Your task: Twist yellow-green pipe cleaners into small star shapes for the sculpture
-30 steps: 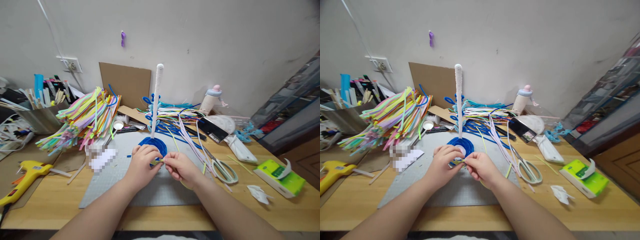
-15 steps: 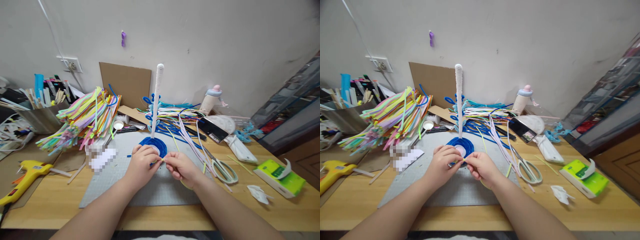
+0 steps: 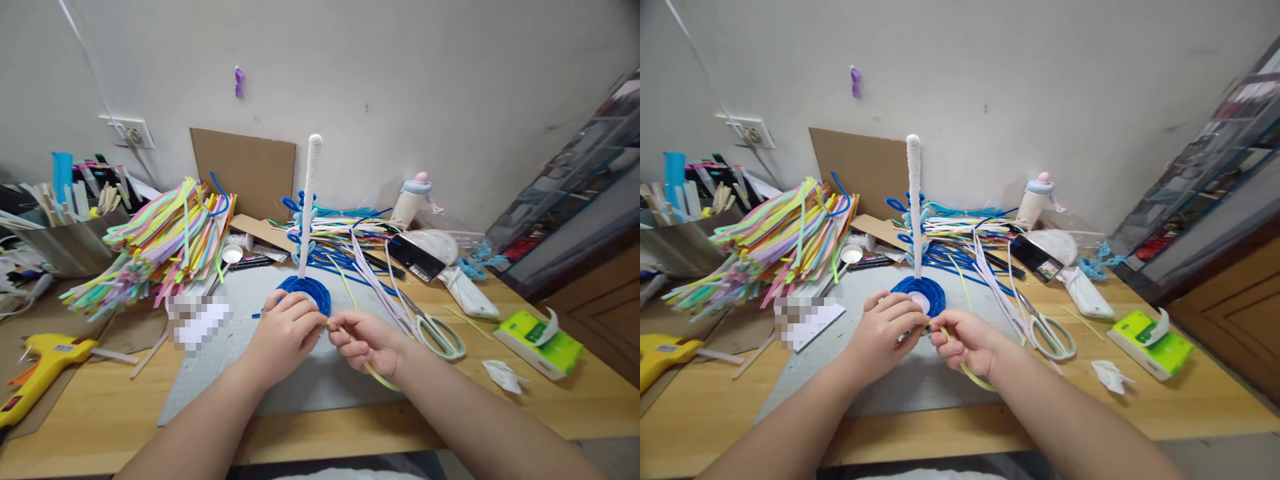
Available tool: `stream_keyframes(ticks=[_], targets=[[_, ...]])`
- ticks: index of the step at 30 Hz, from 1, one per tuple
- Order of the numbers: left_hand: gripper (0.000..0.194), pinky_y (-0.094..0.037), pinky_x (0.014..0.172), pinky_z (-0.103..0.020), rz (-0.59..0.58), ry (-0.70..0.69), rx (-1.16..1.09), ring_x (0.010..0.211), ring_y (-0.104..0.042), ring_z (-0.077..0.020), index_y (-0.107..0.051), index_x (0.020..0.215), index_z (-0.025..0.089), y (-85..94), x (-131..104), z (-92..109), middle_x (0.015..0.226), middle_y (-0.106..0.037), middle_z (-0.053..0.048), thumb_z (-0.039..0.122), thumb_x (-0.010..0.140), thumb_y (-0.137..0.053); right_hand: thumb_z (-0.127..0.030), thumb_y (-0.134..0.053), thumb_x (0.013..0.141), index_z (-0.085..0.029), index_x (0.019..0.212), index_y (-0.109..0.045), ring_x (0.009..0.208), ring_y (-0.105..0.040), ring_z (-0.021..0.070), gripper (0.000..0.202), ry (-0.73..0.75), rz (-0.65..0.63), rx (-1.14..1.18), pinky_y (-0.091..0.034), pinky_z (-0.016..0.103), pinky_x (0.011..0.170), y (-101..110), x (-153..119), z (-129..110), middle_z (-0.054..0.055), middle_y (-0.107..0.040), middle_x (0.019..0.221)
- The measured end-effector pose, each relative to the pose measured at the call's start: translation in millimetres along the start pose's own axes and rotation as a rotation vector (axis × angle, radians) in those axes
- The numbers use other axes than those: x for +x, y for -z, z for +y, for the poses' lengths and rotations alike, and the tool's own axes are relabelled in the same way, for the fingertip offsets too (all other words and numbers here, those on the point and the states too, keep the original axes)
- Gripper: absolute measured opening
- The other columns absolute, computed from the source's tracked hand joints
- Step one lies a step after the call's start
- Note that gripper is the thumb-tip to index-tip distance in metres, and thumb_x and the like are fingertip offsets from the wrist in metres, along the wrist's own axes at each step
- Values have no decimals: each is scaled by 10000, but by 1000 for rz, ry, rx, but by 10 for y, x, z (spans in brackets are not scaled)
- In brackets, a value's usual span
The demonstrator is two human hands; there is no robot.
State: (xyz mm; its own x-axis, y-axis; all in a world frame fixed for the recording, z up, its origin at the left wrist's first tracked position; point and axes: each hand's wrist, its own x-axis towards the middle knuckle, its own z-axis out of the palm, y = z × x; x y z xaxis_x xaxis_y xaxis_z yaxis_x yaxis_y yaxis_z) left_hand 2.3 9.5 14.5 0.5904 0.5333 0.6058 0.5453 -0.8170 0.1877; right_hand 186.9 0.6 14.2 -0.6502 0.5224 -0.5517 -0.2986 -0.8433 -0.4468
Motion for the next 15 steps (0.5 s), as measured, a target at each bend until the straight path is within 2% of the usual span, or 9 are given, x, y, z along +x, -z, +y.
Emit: stream_keyframes(ticks=[2, 7, 11, 15], targets=[[154, -289, 875, -368, 25, -24, 11, 927, -564, -164, -638, 868, 241, 0, -14, 7, 863, -690, -1, 199, 846, -492, -176, -393, 780, -152, 646, -430, 255, -303, 7, 142, -67, -46, 112, -156, 107, 270, -31, -29, -7, -73, -443, 450], [154, -310, 871, -360, 66, -41, 13, 931, -572, -169, -642, 844, 239, 2, -36, 35, 862, -692, -6, 180, 828, -500, -203, -383, 807, -158, 676, -422, 279, -328, 14, 143, -77, -85, 192, -192, 91, 281, -101, -76, 62, -59, -449, 468], [141, -301, 883, -372, 56, -55, -6, 974, -559, -179, -630, 835, 236, 16, -37, 70, 935, -688, -3, 182, 825, -500, -174, -391, 798, -152, 671, -411, 285, -340, 11, 130, -81, -71, 247, -206, 89, 278, -117, -120, 114, -57, -453, 481], [116, -297, 895, -378, 22, -68, -7, 1005, -548, -179, -621, 807, 235, 23, -42, 100, 981, -676, 11, 183, 806, -518, -148, -388, 797, -152, 642, -397, 275, -288, -4, 155, -66, -18, 265, -174, 82, 273, -142, -154, 160, -84, -386, 457]])
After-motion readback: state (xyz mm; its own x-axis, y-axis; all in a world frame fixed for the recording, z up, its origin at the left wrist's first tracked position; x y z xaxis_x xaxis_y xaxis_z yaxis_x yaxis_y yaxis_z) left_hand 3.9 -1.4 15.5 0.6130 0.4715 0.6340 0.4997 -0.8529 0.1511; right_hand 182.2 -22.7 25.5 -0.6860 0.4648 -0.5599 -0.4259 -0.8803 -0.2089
